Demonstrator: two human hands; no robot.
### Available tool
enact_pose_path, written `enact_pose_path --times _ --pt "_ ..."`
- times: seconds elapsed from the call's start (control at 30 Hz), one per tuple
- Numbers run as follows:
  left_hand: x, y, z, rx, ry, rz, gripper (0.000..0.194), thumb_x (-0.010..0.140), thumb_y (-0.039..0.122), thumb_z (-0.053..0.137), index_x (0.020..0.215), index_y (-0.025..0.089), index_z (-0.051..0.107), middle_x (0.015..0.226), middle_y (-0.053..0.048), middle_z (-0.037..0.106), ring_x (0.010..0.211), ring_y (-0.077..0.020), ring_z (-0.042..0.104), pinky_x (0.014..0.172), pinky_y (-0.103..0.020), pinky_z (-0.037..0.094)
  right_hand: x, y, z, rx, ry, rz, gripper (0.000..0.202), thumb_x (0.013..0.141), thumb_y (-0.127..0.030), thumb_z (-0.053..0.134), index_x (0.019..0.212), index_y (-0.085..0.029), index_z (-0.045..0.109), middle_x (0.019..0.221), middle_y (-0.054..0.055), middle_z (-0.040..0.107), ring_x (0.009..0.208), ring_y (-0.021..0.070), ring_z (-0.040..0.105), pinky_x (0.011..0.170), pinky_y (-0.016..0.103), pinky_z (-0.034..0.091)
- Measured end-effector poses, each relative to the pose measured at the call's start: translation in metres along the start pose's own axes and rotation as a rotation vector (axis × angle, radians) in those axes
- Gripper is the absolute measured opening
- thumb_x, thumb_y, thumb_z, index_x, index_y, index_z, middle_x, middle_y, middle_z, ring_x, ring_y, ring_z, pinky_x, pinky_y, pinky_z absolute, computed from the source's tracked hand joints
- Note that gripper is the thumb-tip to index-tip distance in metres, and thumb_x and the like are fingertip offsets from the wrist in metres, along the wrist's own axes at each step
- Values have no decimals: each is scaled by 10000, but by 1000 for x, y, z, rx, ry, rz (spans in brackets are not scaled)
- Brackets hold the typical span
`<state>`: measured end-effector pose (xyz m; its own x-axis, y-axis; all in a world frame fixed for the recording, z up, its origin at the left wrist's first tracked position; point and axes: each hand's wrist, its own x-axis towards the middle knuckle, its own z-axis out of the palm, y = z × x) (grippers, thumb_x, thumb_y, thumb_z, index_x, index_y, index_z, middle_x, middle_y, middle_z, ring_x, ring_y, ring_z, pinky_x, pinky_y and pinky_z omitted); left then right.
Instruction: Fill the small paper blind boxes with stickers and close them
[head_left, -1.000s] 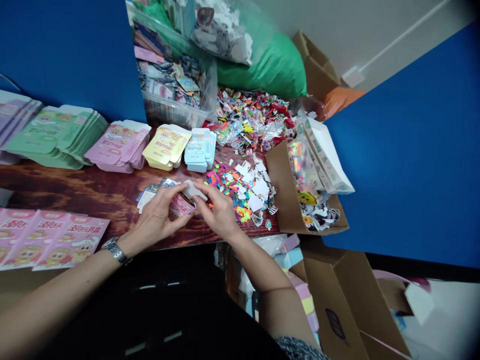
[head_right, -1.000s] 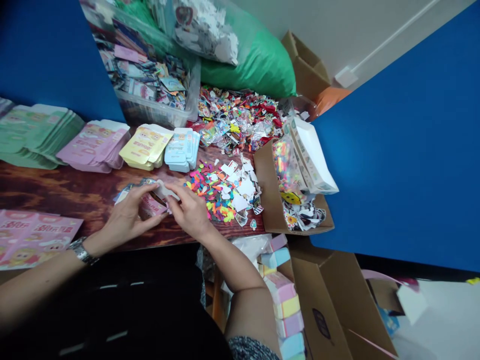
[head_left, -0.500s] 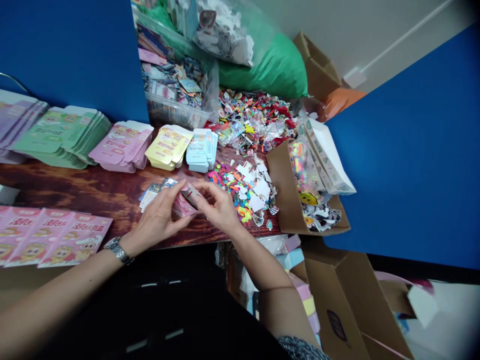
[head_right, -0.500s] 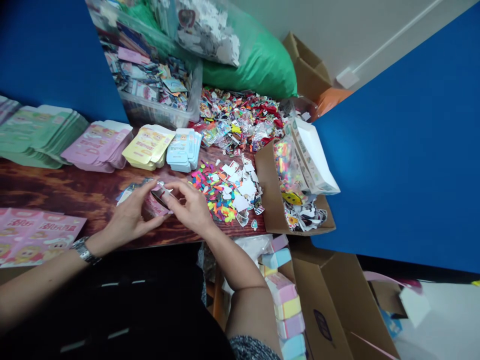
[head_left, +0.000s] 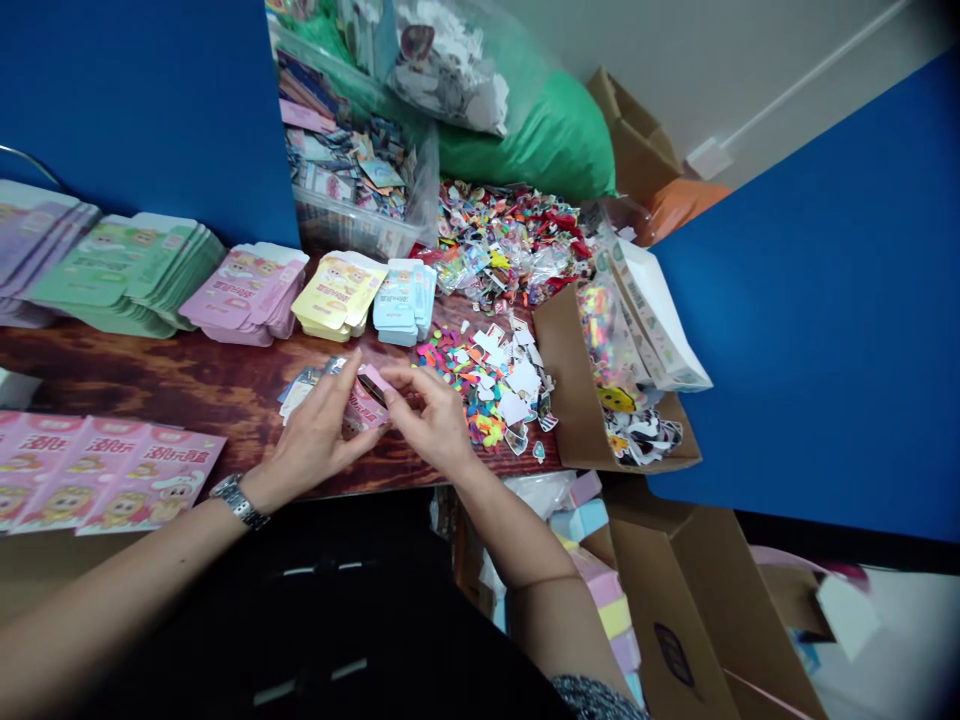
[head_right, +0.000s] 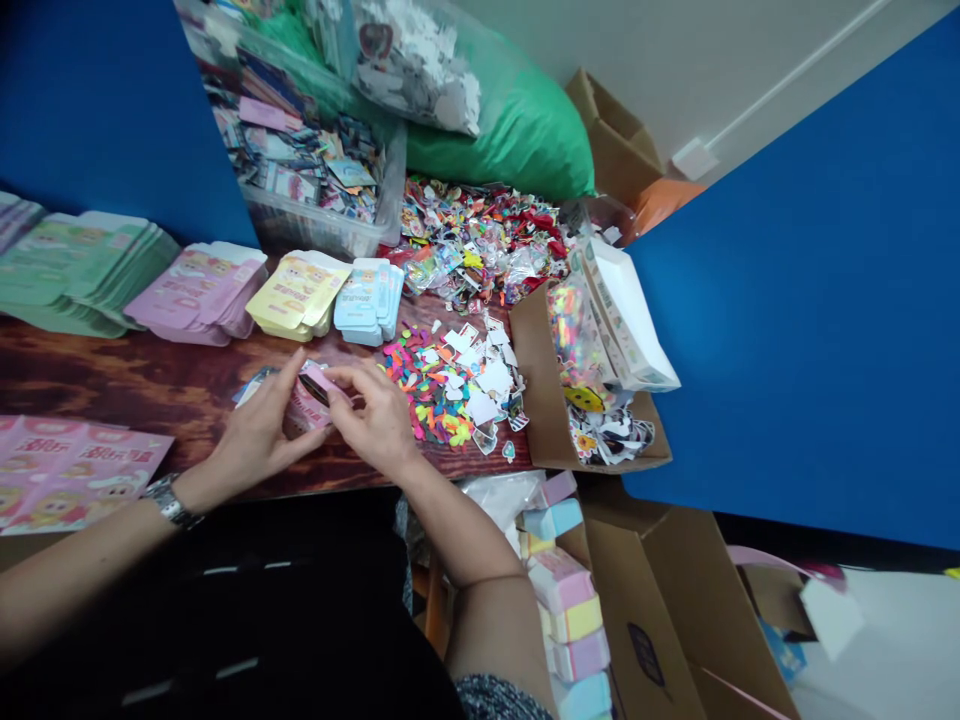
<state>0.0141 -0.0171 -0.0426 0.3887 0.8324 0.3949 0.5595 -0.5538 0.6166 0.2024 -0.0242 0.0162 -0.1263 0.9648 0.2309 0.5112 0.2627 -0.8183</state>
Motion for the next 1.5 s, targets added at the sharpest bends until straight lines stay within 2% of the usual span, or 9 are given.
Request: enact_pose_path --times 0.17,0.3,0.57,0.67,0.87,1.1,1.23,1.37,1.5 --pt "-4 -1 3 101 -40 13 969 982 465 546 1671 155 -60 1181 -173 605 1041 -312 642 849 -421 574 0 0 0 -125 -35 -75 219 938 -144 633 1105 -205 761 1081 59 757 1031 160 711 946 303 599" --pt "-6 -1 5 202 -77 8 990 987 505 500 1654 129 -128 1176 -189 593 1026 -337 633 787 -426 571 -3 -1 1 -170 -64 -92 255 940 -119 596 1119 -179 768 1058 73 743 994 155 715 925 279 599" --pt "-7 0 4 216 -22 69 937 1002 490 478 1665 131 -77 1186 -196 594 1046 -345 628 825 -447 576 -5 -3 -1 -178 -77 -87 267 926 -100 591 1091 -203 774 1067 60 757 1023 156 718 973 290 591" --pt "-7 2 4 296 -54 53 946 997 488 472 1658 100 -81 1226 -232 589 1064 -369 623 761 -434 573 -8 -1 2 -122 -45 -126 261 950 -118 571 1096 -191 774 1090 69 771 1067 156 723 1009 294 585" --pt "-4 4 -1 403 -149 -23 995 964 508 514 1648 46 -42 1290 -274 571 1073 -380 627 679 -395 552 -23 11 18 48 38 25 333 1047 -286 539 1338 -231 690 1297 74 749 1190 168 723 1066 317 584" --pt "-9 2 0 357 -145 -35 997 956 514 525 1657 64 -22 1314 -274 569 1114 -403 610 698 -423 564 -34 15 34 52 100 75 413 1060 -270 510 1464 -238 592 1348 95 723 1251 180 703 1102 326 573" --pt "-11 0 0 370 -115 -35 994 958 511 542 1664 91 -18 1307 -263 567 1106 -388 619 710 -407 562 -34 9 35 -16 87 48 417 1061 -243 489 1467 -223 581 1334 94 729 1245 180 704 1100 317 573" --pt "-11 2 0 355 -94 -31 979 976 519 519 1664 102 -39 1330 -273 561 1118 -403 609 765 -454 571 -38 6 39 -108 128 -52 410 1066 -217 446 1447 -209 598 1357 107 714 1271 190 685 1148 338 538" --pt "-11 4 1 316 -104 -43 971 973 508 512 1661 96 -36 1337 -267 562 1138 -394 601 774 -450 577 -42 8 44 -16 83 -17 471 1082 -238 436 1551 -237 475 1376 91 708 1274 180 689 1132 339 555"
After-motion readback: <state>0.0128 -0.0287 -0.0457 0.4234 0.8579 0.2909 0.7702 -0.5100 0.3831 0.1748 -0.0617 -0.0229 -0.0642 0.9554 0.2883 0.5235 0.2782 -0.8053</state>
